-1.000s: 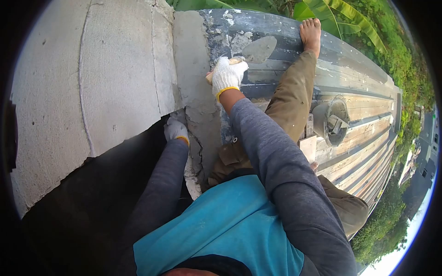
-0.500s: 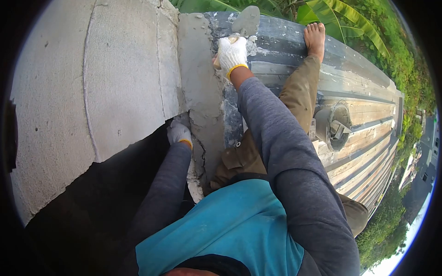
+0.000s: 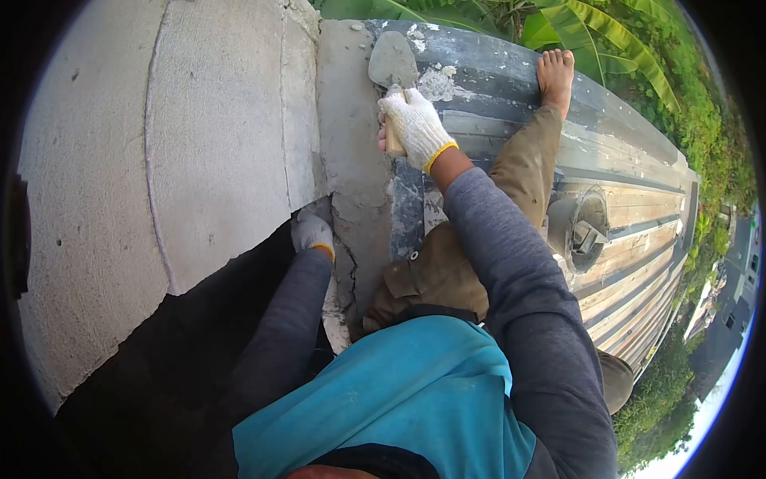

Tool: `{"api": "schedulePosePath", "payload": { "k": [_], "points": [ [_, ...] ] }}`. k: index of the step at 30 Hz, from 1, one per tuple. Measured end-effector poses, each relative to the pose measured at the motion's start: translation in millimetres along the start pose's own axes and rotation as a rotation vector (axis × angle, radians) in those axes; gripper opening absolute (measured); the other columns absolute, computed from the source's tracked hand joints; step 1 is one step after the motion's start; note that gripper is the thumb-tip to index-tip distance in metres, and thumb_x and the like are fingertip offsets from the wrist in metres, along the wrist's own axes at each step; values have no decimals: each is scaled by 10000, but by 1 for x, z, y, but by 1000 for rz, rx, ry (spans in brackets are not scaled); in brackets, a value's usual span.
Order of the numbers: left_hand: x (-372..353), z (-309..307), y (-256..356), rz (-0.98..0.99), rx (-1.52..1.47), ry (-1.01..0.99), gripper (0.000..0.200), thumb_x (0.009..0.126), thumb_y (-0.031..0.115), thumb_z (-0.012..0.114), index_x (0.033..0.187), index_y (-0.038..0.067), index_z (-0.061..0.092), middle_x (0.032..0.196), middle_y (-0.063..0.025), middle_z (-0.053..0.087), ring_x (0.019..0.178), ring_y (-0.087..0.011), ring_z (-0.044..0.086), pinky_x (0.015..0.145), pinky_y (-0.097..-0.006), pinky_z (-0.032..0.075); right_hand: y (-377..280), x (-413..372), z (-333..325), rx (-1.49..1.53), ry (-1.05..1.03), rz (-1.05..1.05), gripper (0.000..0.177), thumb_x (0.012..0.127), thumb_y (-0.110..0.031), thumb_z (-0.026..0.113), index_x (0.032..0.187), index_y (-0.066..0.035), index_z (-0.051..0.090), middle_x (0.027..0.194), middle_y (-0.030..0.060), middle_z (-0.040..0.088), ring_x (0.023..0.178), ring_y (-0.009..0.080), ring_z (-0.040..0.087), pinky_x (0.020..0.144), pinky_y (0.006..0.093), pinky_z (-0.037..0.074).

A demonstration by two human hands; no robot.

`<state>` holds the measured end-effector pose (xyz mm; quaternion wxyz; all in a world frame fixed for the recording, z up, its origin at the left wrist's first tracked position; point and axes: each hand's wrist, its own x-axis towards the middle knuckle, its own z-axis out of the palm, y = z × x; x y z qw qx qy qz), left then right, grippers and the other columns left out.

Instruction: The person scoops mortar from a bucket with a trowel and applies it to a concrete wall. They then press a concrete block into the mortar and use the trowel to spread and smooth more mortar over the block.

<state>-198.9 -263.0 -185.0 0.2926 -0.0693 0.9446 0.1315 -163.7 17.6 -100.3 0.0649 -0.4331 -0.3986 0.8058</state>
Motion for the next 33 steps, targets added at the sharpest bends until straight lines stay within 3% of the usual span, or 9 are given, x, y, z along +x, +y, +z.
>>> {"api": "schedulePosePath", "payload": {
  "k": [7, 11, 13, 15, 18, 20, 24, 29, 33],
  "points": [
    [-5, -9, 11, -101, -35, -8, 544, 970, 332, 345, 1201, -109, 564, 1233, -339, 603, 1166, -440, 587, 983, -421, 450, 15, -10, -4, -19, -129, 118, 237, 963, -257, 605, 1097, -70, 552, 915, 86, 605, 598, 203, 612, 483, 346, 561],
    [36, 39, -33, 4, -114, 91, 548, 973, 349, 351, 1179, -104, 581, 1219, -334, 612, 1161, -445, 587, 976, -428, 455, 5, -3, -4, -11, -138, 116, 267, 938, -271, 651, 1094, -79, 553, 908, 84, 622, 614, 204, 621, 496, 348, 569],
    [44, 39, -29, -15, 330, -82, 402, 1001, 229, 387, 1240, 21, 635, 1277, -218, 637, 1148, -399, 636, 959, -469, 525, -2, 5, -5, 112, -123, 27, 278, 930, -279, 665, 1089, -79, 555, 901, 82, 622, 620, 201, 622, 499, 344, 571],
    [21, 20, -11, -20, 228, -11, 401, 998, 228, 390, 1242, 23, 634, 1276, -219, 637, 1149, -396, 637, 962, -464, 524, -11, 22, -6, 368, -121, -92, 293, 924, -294, 680, 1086, -82, 557, 908, 83, 622, 637, 194, 626, 506, 333, 574],
    [12, 11, -7, -1, 109, 84, 394, 991, 224, 401, 1236, 25, 637, 1273, -221, 638, 1147, -391, 639, 961, -463, 524, -30, 23, -2, 230, -41, -71, 296, 933, -293, 671, 1101, -76, 561, 933, 78, 620, 646, 183, 619, 521, 319, 572],
    [13, 14, -8, 20, 78, 104, 389, 987, 222, 408, 1228, 25, 642, 1271, -223, 639, 1144, -389, 642, 957, -467, 525, -33, 21, -8, 249, -195, 84, 333, 965, -295, 628, 1195, -67, 553, 926, 59, 607, 658, 158, 593, 546, 284, 557],
    [-5, -3, 4, -17, 3, 69, 531, 962, 347, 339, 1083, -79, 632, 1129, -332, 645, 1095, -458, 618, 922, -471, 481, -17, 18, -5, 290, -348, 107, 438, 1013, -308, 542, 1356, -43, 476, 895, 36, 579, 663, 123, 545, 559, 246, 522],
    [-1, 4, -2, 28, 78, 110, 532, 960, 351, 335, 1030, -69, 653, 1083, -331, 658, 1064, -460, 633, 901, -489, 490, -13, 32, 1, 268, -370, 99, 426, 1016, -317, 539, 1336, -42, 483, 909, 44, 583, 680, 129, 553, 562, 252, 524],
    [-10, -6, 7, 8, -9, 86, 528, 958, 340, 337, 1054, -78, 645, 1111, -329, 650, 1076, -471, 620, 917, -486, 486, -25, 57, 0, 526, -174, -36, 353, 968, -265, 615, 1228, -44, 525, 935, 108, 607, 684, 191, 593, 574, 309, 564]
  ]
}}
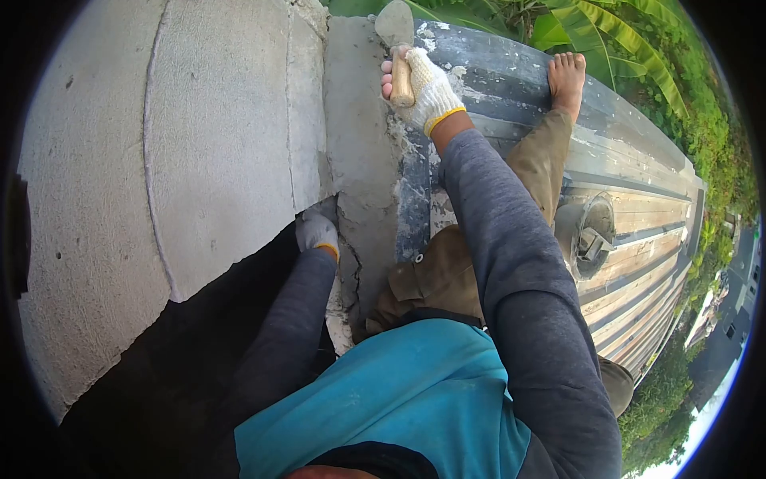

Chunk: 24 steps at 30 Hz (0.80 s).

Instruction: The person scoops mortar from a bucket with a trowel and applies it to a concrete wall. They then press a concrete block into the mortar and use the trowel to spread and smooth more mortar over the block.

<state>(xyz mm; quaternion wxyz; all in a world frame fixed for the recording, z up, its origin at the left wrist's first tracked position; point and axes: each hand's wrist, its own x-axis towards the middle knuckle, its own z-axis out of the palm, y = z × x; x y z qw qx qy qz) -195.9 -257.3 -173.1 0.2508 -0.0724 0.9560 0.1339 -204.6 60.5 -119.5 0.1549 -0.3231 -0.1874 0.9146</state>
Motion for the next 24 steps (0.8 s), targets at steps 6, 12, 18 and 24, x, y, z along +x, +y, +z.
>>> {"api": "schedulePosePath", "payload": {
  "k": [6, 12, 18, 24],
  "points": [
    [-3, -2, 0, 33, -84, 8, 526, 953, 329, 342, 1104, -82, 632, 1159, -331, 633, 1103, -480, 603, 933, -488, 477, -3, -33, -21, -96, -250, 212, 461, 975, -317, 611, 1340, -58, 502, 919, 61, 590, 673, 144, 587, 569, 276, 556],
    [1, -1, 0, -15, -24, -2, 505, 950, 313, 349, 1082, -85, 630, 1163, -335, 629, 1105, -476, 603, 927, -484, 482, 21, -54, -7, -259, -123, 232, 424, 1006, -303, 546, 1364, -84, 480, 887, 30, 587, 631, 114, 565, 517, 241, 522],
    [13, 16, -14, 67, 15, 82, 451, 953, 272, 351, 1043, -86, 610, 1108, -344, 638, 1071, -479, 610, 914, -490, 488, 19, -47, -17, -211, -118, 252, 415, 1015, -302, 538, 1360, -79, 477, 890, 34, 587, 625, 113, 559, 512, 242, 526],
    [11, 15, -16, 93, 2, 43, 443, 954, 260, 348, 1048, -87, 607, 1131, -341, 631, 1088, -472, 602, 934, -476, 479, 17, -42, -24, -230, -142, 262, 404, 1019, -296, 528, 1352, -73, 478, 896, 45, 584, 643, 128, 563, 524, 247, 532]
  ]
}}
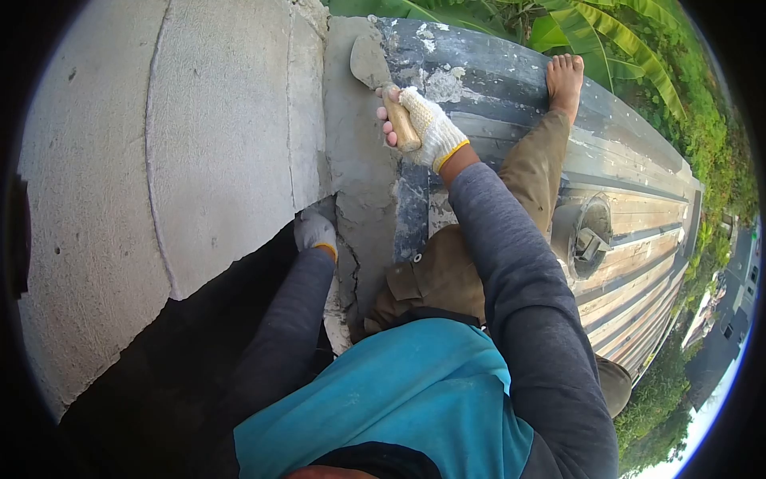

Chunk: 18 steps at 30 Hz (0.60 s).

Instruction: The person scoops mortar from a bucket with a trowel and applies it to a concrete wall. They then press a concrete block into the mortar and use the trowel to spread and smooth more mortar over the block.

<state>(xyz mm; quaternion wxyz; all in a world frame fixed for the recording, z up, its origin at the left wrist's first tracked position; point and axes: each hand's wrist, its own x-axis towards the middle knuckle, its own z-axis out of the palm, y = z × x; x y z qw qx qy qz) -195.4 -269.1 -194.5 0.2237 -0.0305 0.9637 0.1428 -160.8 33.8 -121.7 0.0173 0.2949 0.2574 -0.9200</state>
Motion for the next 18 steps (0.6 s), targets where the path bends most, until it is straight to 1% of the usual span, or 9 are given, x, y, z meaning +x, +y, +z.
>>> {"api": "schedulePosePath", "payload": {
  "k": [2, 3, 6, 9, 10, 12, 14, 16, 18],
  "points": [
    [4, 9, -7, 8, -16, 23, 441, 953, 258, 349, 1049, -87, 607, 1142, -339, 628, 1094, -470, 599, 937, -474, 478, -2, 7, -8, 79, -2, -44, 460, 963, -297, 627, 1317, -37, 494, 924, 73, 601, 644, 161, 597, 529, 288, 556],
    [5, 10, -7, 13, -45, 45, 438, 952, 254, 351, 1050, -87, 607, 1151, -337, 626, 1099, -471, 596, 939, -474, 476, -6, 10, -6, 79, -3, -44, 460, 963, -297, 627, 1317, -37, 494, 924, 73, 601, 644, 161, 597, 529, 288, 556],
    [1, 3, -2, -19, -42, 27, 443, 949, 256, 353, 1060, -88, 608, 1163, -337, 622, 1114, -473, 588, 946, -471, 473, -23, 18, -2, 200, 201, -247, 433, 976, -280, 603, 1315, -33, 495, 944, 85, 610, 665, 173, 601, 546, 286, 557],
    [-11, -26, 21, -39, 13, -91, 452, 947, 261, 351, 1078, -88, 607, 1164, -341, 622, 1124, -473, 583, 955, -466, 469, -42, 23, -8, 176, -125, -113, 370, 1010, -268, 537, 1286, -26, 490, 937, 74, 598, 694, 159, 580, 564, 252, 548],
    [-14, -30, 25, -32, 40, -166, 453, 946, 260, 350, 1089, -88, 604, 1161, -344, 622, 1125, -473, 583, 958, -464, 467, -48, 29, -8, 174, -125, -117, 370, 1010, -268, 537, 1286, -26, 490, 937, 74, 598, 694, 159, 580, 564, 252, 548],
    [-13, -28, 26, -43, 17, -144, 446, 947, 255, 351, 1095, -86, 597, 1154, -343, 626, 1120, -471, 588, 956, -463, 467, -55, 39, -4, 183, -1, -91, 330, 990, -241, 574, 1215, -12, 501, 946, 91, 601, 699, 167, 586, 567, 258, 553],
    [-9, -18, 17, -65, -2, -126, 438, 948, 251, 353, 1101, -84, 591, 1148, -342, 629, 1114, -468, 592, 954, -462, 468, -61, 38, 16, 228, 363, -367, 303, 948, -209, 635, 1117, 4, 502, 955, 119, 602, 704, 196, 603, 568, 310, 572],
    [0, -2, 7, -83, -81, 22, 442, 950, 258, 356, 1095, -90, 588, 1141, -340, 632, 1106, -466, 598, 949, -462, 469, -69, 19, 4, -59, 410, -364, 261, 959, -218, 609, 1122, -39, 512, 919, 102, 606, 700, 207, 613, 575, 335, 580],
    [-2, -5, 3, -65, -23, -49, 464, 951, 278, 354, 1089, -93, 597, 1145, -340, 632, 1113, -465, 597, 950, -463, 468, -85, -19, -21, -626, 365, -230, 229, 954, -223, 602, 1122, -91, 518, 879, 68, 619, 696, 196, 621, 560, 338, 557]
  ]
}}
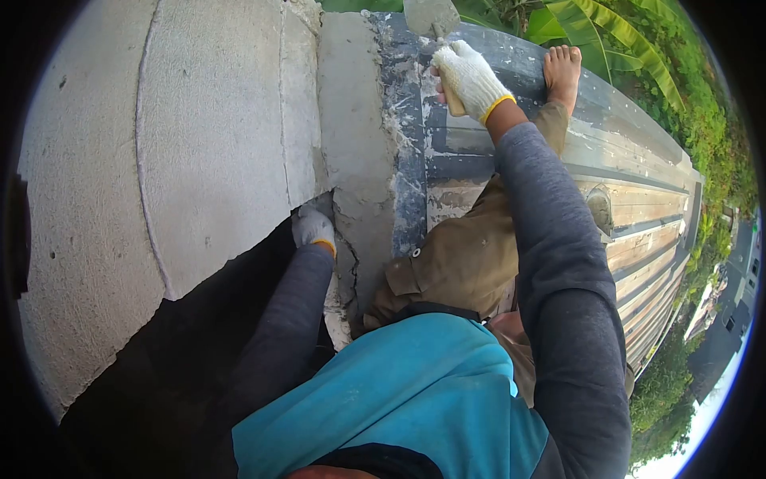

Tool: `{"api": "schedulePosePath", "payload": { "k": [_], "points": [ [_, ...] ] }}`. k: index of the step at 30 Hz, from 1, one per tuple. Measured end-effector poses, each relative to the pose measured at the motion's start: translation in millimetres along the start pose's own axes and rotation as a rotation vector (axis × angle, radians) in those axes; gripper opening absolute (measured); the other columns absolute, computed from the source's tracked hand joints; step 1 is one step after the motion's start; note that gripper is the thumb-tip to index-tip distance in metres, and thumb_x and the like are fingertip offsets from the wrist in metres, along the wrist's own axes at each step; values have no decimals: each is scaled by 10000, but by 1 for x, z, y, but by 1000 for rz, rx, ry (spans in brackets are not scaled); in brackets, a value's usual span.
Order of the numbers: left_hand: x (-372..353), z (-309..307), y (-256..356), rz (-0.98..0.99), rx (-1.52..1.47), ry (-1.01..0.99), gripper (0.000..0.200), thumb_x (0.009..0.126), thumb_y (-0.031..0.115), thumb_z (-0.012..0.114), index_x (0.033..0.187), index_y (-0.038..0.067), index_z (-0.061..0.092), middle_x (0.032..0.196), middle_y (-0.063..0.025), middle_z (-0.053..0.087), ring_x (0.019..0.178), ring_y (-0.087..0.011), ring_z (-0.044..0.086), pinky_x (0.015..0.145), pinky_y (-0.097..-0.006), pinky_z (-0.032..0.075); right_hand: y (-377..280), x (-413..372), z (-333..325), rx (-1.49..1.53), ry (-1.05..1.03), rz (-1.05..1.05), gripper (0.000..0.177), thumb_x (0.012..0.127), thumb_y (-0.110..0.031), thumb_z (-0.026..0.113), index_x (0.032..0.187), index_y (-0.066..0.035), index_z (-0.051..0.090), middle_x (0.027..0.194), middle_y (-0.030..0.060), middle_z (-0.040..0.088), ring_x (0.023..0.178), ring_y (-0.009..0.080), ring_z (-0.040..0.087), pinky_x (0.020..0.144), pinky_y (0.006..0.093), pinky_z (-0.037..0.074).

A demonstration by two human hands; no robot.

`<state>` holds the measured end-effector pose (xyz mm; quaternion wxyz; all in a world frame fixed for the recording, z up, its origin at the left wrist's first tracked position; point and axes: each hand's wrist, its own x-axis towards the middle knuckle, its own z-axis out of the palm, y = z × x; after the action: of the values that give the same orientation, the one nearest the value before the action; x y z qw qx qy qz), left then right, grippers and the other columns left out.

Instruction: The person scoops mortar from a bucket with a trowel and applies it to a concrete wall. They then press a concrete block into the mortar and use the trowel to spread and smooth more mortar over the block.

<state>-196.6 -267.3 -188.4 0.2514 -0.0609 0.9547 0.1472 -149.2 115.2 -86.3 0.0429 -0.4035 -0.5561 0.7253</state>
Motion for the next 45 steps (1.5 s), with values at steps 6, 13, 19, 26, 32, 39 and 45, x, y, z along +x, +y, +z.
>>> {"api": "schedulePosePath", "payload": {
  "k": [6, 13, 19, 26, 32, 39, 45],
  "points": [
    [-6, -12, 12, 23, 24, 8, 524, 958, 326, 332, 1070, -101, 614, 1150, -350, 624, 1127, -472, 589, 963, -481, 458, 13, -73, -61, -1347, -67, -466, 341, 859, -339, 648, 1071, -89, 551, 815, 207, 654, 828, 383, 657, 714, 506, 496],
    [-3, -7, 12, -107, -116, 32, 530, 962, 333, 322, 1071, -89, 623, 1173, -347, 617, 1139, -475, 583, 985, -483, 452, 20, -50, -69, -1115, 228, -286, 343, 907, -323, 632, 1087, -47, 540, 967, 263, 659, 952, 471, 621, 807, 517, 494],
    [9, 3, -3, 144, 238, -14, 524, 960, 330, 331, 1059, -90, 629, 1169, -336, 624, 1140, -471, 585, 972, -487, 458, 18, -72, -71, -1366, -22, -573, 300, 838, -292, 654, 1026, -83, 552, 896, 196, 663, 886, 426, 633, 764, 521, 496],
    [3, 0, 9, -39, 55, 69, 413, 970, 270, 417, 1026, -42, 682, 1109, -273, 682, 1024, -392, 681, 864, -457, 555, 31, -68, -63, -1524, -593, -906, 273, 799, -288, 687, 987, -111, 598, 850, 156, 676, 851, 387, 658, 732, 486, 511],
    [3, -4, 6, 5, 163, 60, 347, 964, 230, 442, 1074, 24, 699, 1129, -223, 696, 1065, -369, 678, 899, -431, 555, 24, -43, -82, -1500, -65, -477, 305, 893, -329, 639, 1045, -81, 549, 929, 180, 662, 907, 413, 639, 751, 517, 501],
    [2, -7, 14, -54, 216, -17, 323, 962, 221, 464, 1116, 43, 685, 1141, -207, 697, 1057, -357, 687, 888, -433, 562, 24, -66, -58, -1634, -485, -923, 298, 810, -361, 709, 992, -160, 586, 895, 84, 649, 869, 327, 664, 722, 452, 523],
    [6, 1, 14, -63, 160, 65, 326, 970, 227, 460, 1131, 41, 675, 1145, -200, 696, 1053, -372, 681, 884, -434, 560, 23, -41, -64, -1603, -94, -649, 310, 898, -413, 623, 1005, -123, 609, 825, 151, 674, 788, 368, 674, 672, 482, 526]
  ]
}}
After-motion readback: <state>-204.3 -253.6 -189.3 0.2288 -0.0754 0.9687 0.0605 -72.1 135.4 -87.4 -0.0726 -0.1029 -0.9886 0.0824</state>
